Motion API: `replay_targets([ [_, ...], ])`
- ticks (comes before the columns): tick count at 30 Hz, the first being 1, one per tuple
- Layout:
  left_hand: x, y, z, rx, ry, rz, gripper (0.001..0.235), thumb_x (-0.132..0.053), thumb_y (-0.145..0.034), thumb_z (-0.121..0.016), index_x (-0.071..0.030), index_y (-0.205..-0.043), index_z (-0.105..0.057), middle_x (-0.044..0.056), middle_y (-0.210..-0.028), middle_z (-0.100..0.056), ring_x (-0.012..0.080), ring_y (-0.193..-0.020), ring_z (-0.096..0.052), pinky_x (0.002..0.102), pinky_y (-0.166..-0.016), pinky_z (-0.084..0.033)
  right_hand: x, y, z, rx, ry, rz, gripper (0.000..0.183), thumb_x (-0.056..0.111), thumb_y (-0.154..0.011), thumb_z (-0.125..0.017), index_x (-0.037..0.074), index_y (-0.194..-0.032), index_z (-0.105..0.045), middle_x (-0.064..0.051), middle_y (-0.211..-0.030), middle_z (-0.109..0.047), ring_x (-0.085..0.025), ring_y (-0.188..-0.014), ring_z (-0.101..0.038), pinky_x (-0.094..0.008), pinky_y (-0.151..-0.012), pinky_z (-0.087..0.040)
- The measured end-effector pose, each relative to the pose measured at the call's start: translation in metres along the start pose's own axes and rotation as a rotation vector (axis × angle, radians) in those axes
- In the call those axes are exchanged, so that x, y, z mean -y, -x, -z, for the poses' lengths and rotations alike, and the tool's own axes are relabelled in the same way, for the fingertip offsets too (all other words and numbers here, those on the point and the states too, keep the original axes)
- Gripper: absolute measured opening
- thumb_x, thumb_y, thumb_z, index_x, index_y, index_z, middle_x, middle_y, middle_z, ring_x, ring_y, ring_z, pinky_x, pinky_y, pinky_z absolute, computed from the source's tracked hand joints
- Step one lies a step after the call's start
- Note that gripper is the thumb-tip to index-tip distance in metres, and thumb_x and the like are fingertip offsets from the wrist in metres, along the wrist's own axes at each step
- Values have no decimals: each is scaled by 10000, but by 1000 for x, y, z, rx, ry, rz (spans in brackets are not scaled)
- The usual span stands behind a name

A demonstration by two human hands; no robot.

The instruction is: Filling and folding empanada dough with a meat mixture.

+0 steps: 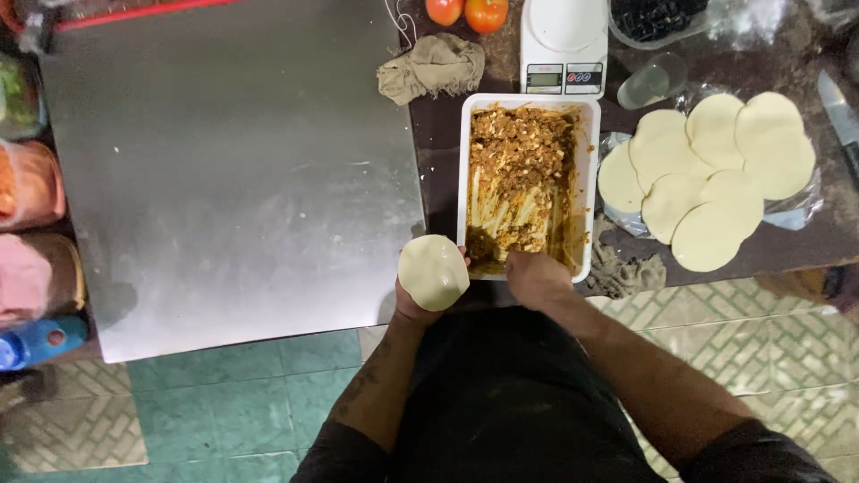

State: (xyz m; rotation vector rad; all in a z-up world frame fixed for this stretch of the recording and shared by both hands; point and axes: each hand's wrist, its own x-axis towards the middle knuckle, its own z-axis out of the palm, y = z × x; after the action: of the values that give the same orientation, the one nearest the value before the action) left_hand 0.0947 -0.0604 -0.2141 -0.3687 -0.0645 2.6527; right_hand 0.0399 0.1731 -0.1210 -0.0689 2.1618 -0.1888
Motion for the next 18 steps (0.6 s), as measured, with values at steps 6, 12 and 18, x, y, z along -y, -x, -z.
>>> replay_targets([
  [6,-7,-9,-39,-161,-8,-80,701,-551,-1053,-389,2,-1477,-463,268,-1465,-531,429,-1329,-526,534,-1123,-466,-47,33,26,53,-499,142,263,302,-1034,-536,102,-1084,-699,-100,-785,-650,-188,-627,-597,-334,-564,-533],
  [12,23,-25,-75,259,-314,-224,553,-438,-1151,-438,14,-1464,-506,206,-1399,-571,334,-1257,-587,464,-1047,-500,-14,89,16,-499,-467,319,218,221,-996,-541,98,-1096,-690,-78,-781,-684,-217,-560,-634,-370,-489,-543],
  [18,52,-65,-128,59,-168,-137,604,-486,-1119,-411,4,-1446,-546,233,-1386,-609,395,-1213,-637,530,-1052,-522,16,119,21,-913,-376,357,81,131,-940,-627,95,-994,-676,-125,-881,-709,-361,-692,-696,-454,-571,-559],
])
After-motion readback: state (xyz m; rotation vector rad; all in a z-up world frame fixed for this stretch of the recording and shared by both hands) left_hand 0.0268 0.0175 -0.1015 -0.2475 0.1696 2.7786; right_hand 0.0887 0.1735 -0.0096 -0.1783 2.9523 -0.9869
